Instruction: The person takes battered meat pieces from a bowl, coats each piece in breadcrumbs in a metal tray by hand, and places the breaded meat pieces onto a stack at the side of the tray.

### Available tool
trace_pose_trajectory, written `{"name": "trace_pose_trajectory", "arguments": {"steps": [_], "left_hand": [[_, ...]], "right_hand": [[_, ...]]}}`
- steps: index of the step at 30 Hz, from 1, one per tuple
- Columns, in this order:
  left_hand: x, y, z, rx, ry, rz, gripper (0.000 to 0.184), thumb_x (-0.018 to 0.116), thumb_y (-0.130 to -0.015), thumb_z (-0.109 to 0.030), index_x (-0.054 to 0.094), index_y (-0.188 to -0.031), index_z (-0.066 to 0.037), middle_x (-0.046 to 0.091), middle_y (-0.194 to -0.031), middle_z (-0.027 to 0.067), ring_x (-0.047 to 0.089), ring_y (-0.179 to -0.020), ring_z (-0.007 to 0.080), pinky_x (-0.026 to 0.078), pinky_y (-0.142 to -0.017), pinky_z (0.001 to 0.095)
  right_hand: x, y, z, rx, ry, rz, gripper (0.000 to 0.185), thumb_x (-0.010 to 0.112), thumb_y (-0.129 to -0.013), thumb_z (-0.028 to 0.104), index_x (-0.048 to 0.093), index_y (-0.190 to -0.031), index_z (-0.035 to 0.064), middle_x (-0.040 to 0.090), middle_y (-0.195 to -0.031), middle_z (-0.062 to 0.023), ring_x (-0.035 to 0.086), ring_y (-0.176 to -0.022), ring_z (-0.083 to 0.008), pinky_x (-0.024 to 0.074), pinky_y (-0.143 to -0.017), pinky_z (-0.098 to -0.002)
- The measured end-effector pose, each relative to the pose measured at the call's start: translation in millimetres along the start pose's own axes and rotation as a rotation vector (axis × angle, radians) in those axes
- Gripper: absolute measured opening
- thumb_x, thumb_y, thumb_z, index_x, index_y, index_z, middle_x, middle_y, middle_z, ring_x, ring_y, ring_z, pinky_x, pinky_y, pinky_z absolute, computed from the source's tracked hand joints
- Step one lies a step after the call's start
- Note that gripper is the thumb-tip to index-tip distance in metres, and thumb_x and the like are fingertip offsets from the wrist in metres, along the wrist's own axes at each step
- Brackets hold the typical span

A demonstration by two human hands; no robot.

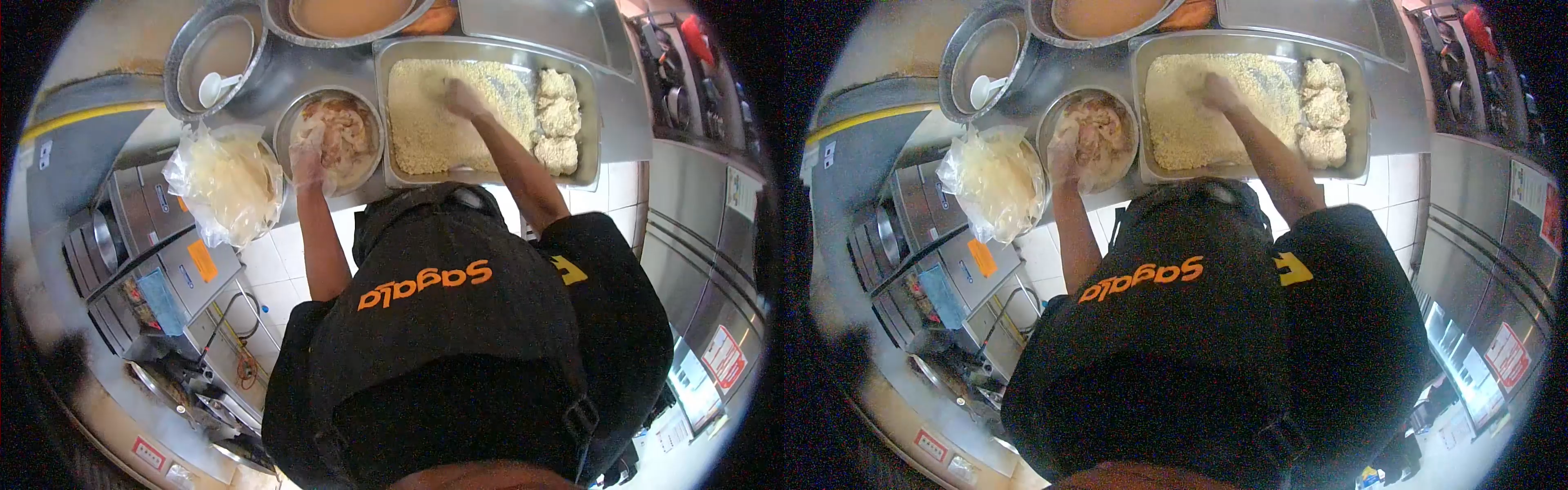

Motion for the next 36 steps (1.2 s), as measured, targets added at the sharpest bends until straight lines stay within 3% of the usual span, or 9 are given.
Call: {"name": "trace_pose_trajectory", "arguments": {"steps": [5, 7, 10, 17, 20, 25, 29, 34, 36], "left_hand": [[-8.5, -23.1, 116.3, -0.011, 0.121, -0.047, 0.034, 0.062, -0.077, -0.017, 0.056, -0.106, -0.002, 0.06, -0.095, 0.0057, 0.059, -0.081, 0.0181, 0.049, -0.071, 0.0303], [8.0, -9.0, 61.4, -0.226, 0.503, -0.048, 0.032, 0.062, -0.077, -0.016, 0.056, -0.105, -0.002, 0.059, -0.096, 0.0063, 0.059, -0.082, 0.0188, 0.049, -0.072, 0.0307], [16.6, 5.5, 44.2, -0.276, 0.721, 0.107, 0.031, 0.061, -0.077, -0.015, 0.055, -0.106, -0.003, 0.058, -0.1, 0.0072, 0.057, -0.089, 0.0186, 0.049, -0.074, 0.0318], [-10.1, -19.8, 190.7, -0.097, 0.115, 0.15, 0.041, 0.061, -0.079, -0.018, 0.048, -0.116, -0.006, 0.055, -0.105, 0.008, 0.055, -0.096, 0.0183, 0.051, -0.074, 0.0334], [-6.2, -4.1, 108.0, -0.186, 0.303, 0.048, 0.038, 0.056, -0.082, -0.02, 0.048, -0.116, -0.007, 0.055, -0.105, 0.0107, 0.055, -0.094, 0.0228, 0.049, -0.076, 0.0351], [-1.2, 1.4, 20.1, 0.281, -0.82, 0.058, 0.032, 0.045, -0.087, -0.02, 0.051, -0.115, -0.005, 0.057, -0.105, 0.0161, 0.058, -0.09, 0.0267, 0.045, -0.078, 0.0363], [-5.9, 11.0, 15.6, -0.222, -0.176, -0.004, 0.029, 0.047, -0.087, -0.018, 0.052, -0.113, -0.004, 0.058, -0.103, 0.011, 0.058, -0.087, 0.0205, 0.047, -0.074, 0.0322], [11.4, 5.0, -11.5, -0.324, 0.632, -0.011, 0.037, 0.063, -0.077, -0.018, 0.052, -0.11, -0.003, 0.059, -0.094, 0.0073, 0.059, -0.081, 0.0178, 0.05, -0.065, 0.03], [9.9, -0.3, 14.1, -0.259, 0.561, 0.06, 0.037, 0.065, -0.076, -0.016, 0.053, -0.108, -0.004, 0.059, -0.094, 0.0065, 0.059, -0.079, 0.0158, 0.05, -0.061, 0.0278]], "right_hand": [[9.3, -9.1, 4.6, 0.082, -0.014, 0.137, 0.048, 0.062, -0.069, 0.041, 0.059, -0.087, -0.0037, 0.06, -0.088, -0.0258, 0.057, -0.085, -0.0388, 0.0435, -0.074, -0.0427], [-5.0, -13.1, 8.0, 0.1, -0.132, -0.005, 0.047, 0.061, -0.07, 0.041, 0.059, -0.085, -0.0034, 0.06, -0.087, -0.0254, 0.058, -0.08, -0.0378, 0.044, -0.07, -0.0426], [10.8, -32.3, -5.6, -0.068, -0.153, 0.296, 0.046, 0.061, -0.07, 0.039, 0.059, -0.089, -0.0023, 0.06, -0.089, -0.0245, 0.058, -0.083, -0.0364, 0.0446, -0.073, -0.0431], [-20.8, -5.2, 2.6, -0.234, 0.148, -0.102, 0.05, 0.064, -0.071, 0.039, 0.057, -0.101, -0.0004, 0.057, -0.102, -0.0219, 0.054, -0.097, -0.0311, 0.0407, -0.086, -0.0377], [-24.7, 18.8, 34.9, -0.281, -0.064, 0.236, 0.057, 0.064, -0.071, 0.04, 0.053, -0.109, -0.0008, 0.054, -0.11, -0.0209, 0.051, -0.103, -0.029, 0.0382, -0.091, -0.0356], [-70.5, 56.9, 54.3, -0.157, -0.222, 0.264, 0.068, 0.067, -0.07, 0.042, 0.048, -0.115, -0.0049, 0.057, -0.106, -0.0222, 0.055, -0.099, -0.0278, 0.04, -0.09, -0.0343], [-109.2, 57.7, 62.1, 0.001, -0.048, 0.154, 0.061, 0.067, -0.072, 0.036, 0.05, -0.114, -0.0051, 0.059, -0.102, -0.0213, 0.057, -0.094, -0.0272, 0.0428, -0.086, -0.0351], [-88.9, 78.9, 29.6, -0.117, -0.051, 0.105, 0.044, 0.064, -0.075, 0.031, 0.056, -0.11, 0.0061, 0.061, -0.102, -0.0148, 0.058, -0.093, -0.0255, 0.0441, -0.083, -0.0356], [-86.7, 99.4, 32.0, 0.018, 0.007, 0.247, 0.042, 0.061, -0.078, 0.032, 0.056, -0.111, 0.0066, 0.061, -0.102, -0.0127, 0.058, -0.094, -0.0226, 0.0438, -0.085, -0.035]]}}
Point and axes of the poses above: each hand's wrist, its own y-axis away from the middle knuckle, its own x-axis out of the palm, z = x × y, the point moved 7 cm from there along -y, towards the middle knuckle
